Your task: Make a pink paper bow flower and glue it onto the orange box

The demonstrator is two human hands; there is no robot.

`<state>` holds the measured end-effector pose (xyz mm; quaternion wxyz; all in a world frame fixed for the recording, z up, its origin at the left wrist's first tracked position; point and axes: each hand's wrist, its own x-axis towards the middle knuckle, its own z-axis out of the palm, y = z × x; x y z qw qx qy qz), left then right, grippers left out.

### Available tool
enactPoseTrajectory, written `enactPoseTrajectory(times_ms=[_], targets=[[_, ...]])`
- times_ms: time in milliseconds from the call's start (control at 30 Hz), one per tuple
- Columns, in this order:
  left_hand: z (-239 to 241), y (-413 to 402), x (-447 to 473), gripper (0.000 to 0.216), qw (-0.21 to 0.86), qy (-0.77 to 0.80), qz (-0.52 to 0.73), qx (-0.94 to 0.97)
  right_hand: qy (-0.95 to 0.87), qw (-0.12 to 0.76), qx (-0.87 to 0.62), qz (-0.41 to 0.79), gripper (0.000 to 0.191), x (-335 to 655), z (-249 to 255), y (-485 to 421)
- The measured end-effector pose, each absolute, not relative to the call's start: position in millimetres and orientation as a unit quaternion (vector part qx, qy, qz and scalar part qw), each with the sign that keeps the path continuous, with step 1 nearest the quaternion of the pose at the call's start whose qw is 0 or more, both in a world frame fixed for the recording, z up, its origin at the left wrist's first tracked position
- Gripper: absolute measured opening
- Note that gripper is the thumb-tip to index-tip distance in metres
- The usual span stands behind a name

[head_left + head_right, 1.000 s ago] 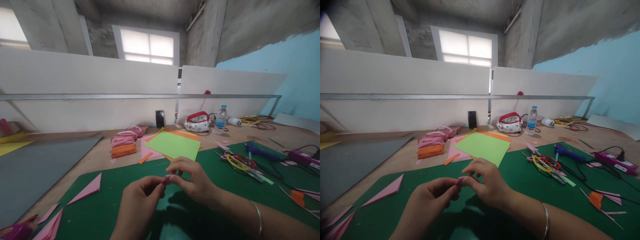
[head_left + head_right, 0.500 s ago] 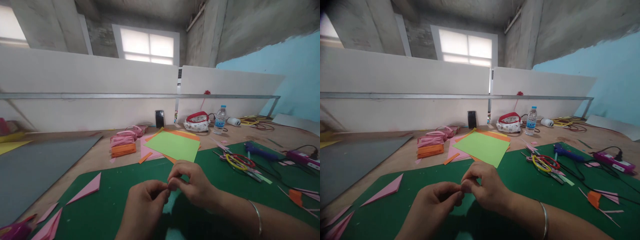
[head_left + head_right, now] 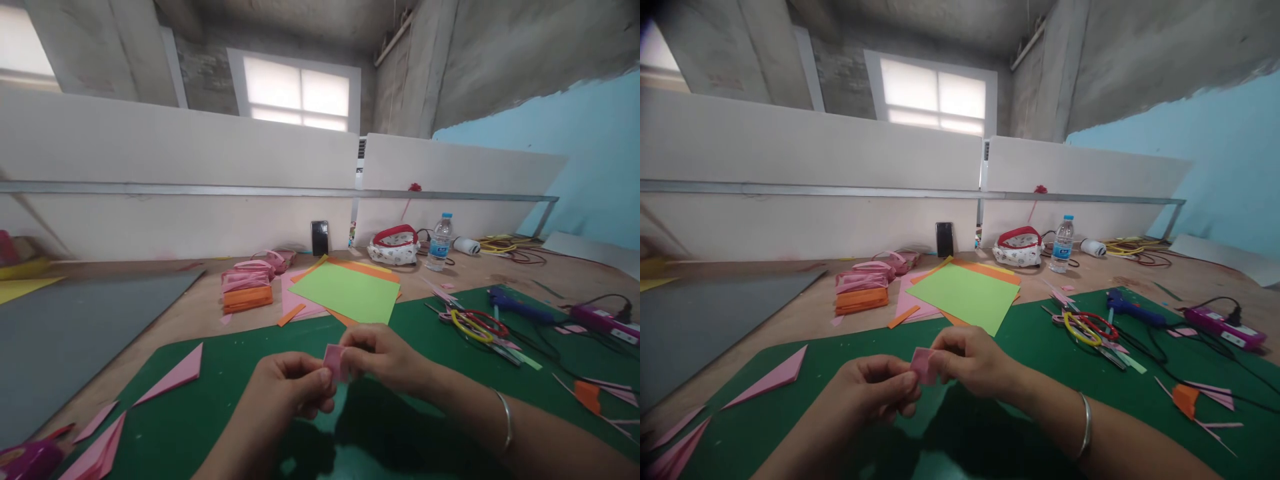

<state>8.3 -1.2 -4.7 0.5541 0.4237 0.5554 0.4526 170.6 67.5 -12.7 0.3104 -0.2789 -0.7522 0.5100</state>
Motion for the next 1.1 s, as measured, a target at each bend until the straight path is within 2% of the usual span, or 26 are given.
enactPoseTrajectory(times_ms=[133,267,333,467,567,633,700,800,900,967,1033,1100], targets=[[-5,-1,11,0.016,0.547,0.553,0.448,0.441,-0.745,0.322,-0.297,0.503,0.017,174,-13,67],[-5,0,12,0.014,0.462,0.576,0.454,0.498,-0.724,0.323,-0.301,0.530,0.020,175,-14,68],[-6,-1,10,0.014,0.370,0.602,0.461,0.537,-0.715,0.309,-0.290,0.557,0.022,174,-15,69],[-9,-5,5,0.011,0.102,0.623,0.455,0.629,-0.664,0.304,-0.264,0.630,0.038,172,-17,68],[-12,-7,4,0.012,0.019,0.588,0.432,0.684,-0.630,0.320,-0.278,0.651,0.030,169,-16,64],[-13,-7,4,0.013,0.026,0.584,0.433,0.686,-0.614,0.333,-0.289,0.655,0.021,168,-15,62],[-13,-5,5,0.015,0.084,0.600,0.442,0.661,-0.597,0.348,-0.288,0.663,0.025,167,-15,62],[-9,-1,6,0.027,0.236,0.615,0.461,0.595,-0.584,0.353,-0.292,0.670,0.034,168,-16,63],[-3,2,8,0.035,0.404,0.591,0.470,0.517,-0.606,0.354,-0.309,0.642,0.027,169,-15,64],[0,3,10,0.035,0.475,0.570,0.469,0.479,-0.642,0.362,-0.309,0.601,0.021,169,-15,64],[0,3,11,0.033,0.481,0.562,0.468,0.485,-0.677,0.371,-0.294,0.564,0.019,170,-15,64],[-2,2,12,0.028,0.442,0.566,0.460,0.521,-0.702,0.376,-0.275,0.539,0.021,170,-17,64]])
